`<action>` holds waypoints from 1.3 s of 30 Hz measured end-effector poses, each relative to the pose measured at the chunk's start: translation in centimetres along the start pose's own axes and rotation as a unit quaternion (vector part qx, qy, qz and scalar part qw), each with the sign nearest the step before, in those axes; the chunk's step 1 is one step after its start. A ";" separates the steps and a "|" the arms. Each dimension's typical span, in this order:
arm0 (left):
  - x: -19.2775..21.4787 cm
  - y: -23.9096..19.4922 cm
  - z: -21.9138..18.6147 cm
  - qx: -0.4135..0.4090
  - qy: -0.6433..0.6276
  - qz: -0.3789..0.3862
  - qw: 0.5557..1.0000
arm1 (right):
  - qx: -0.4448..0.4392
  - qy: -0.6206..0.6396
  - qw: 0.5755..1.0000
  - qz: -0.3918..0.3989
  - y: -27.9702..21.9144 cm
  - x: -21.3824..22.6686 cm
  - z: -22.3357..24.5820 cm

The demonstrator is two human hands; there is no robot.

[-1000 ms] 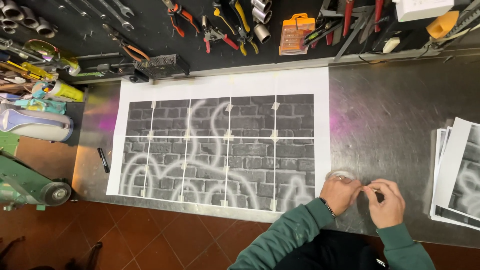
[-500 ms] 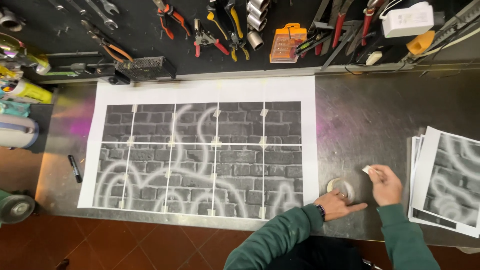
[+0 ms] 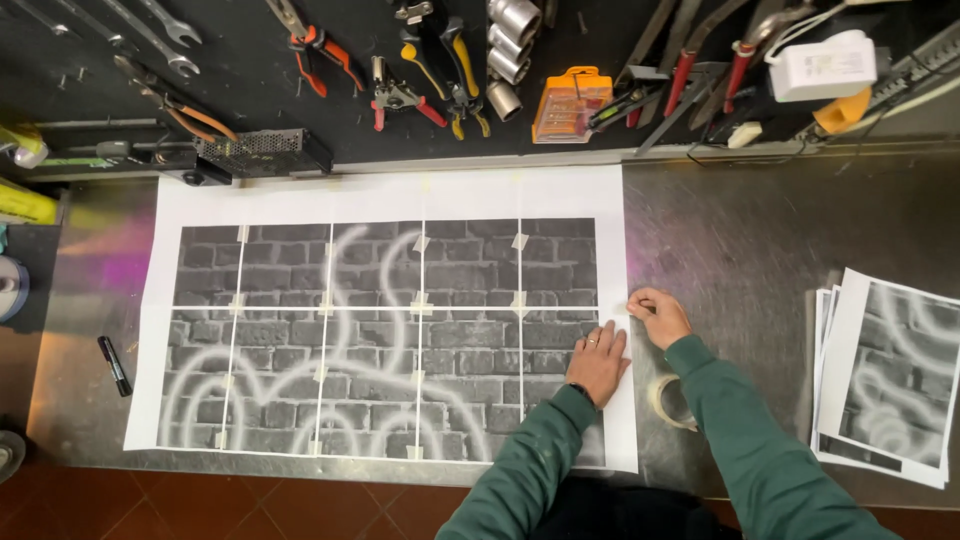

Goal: Arrange and secure small printed images onto a larger paper template using tape on a workshop table.

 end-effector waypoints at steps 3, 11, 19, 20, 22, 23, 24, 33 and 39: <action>-1.7 0.4 0.9 0.003 0.019 0.052 0.998 | 0.048 0.011 0.998 0.039 1.5 -1.1 -0.4; -2.8 0.6 2.1 0.015 0.038 0.067 0.997 | -0.036 -0.116 0.992 0.047 1.2 -1.2 1.6; -1.3 1.9 1.3 0.015 0.047 0.112 0.993 | -0.019 -0.189 0.982 0.015 0.5 -0.9 3.2; -1.3 2.0 1.3 0.011 0.045 0.107 0.993 | -0.012 -0.189 0.982 0.008 0.5 -0.9 3.4; -1.2 2.1 1.3 0.006 0.044 0.102 0.994 | -0.004 -0.188 0.982 0.001 0.3 -0.9 3.8; -1.0 2.2 1.1 0.004 0.042 0.093 0.995 | -0.010 -0.192 0.981 -0.001 0.1 -0.8 4.0; -0.7 2.3 1.1 0.001 0.042 0.084 0.996 | -0.015 -0.195 0.981 -0.003 -0.1 -0.8 4.2; 0.2 2.8 0.0 -0.018 0.059 0.117 0.991 | -0.004 -0.208 0.971 -0.119 -1.0 1.5 5.9; -0.9 2.3 0.2 -0.030 0.068 0.124 0.990 | 0.056 -0.220 0.969 -0.095 -1.0 1.7 5.2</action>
Point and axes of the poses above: each hand's wrist, its own y-axis towards the middle knuckle, its own x-axis out of the back of the hand, z = x × y, the point moved 10 cm from there along y, towards the middle knuckle, and after that the axes turned 11 degrees about x, right-handed, at the moved point
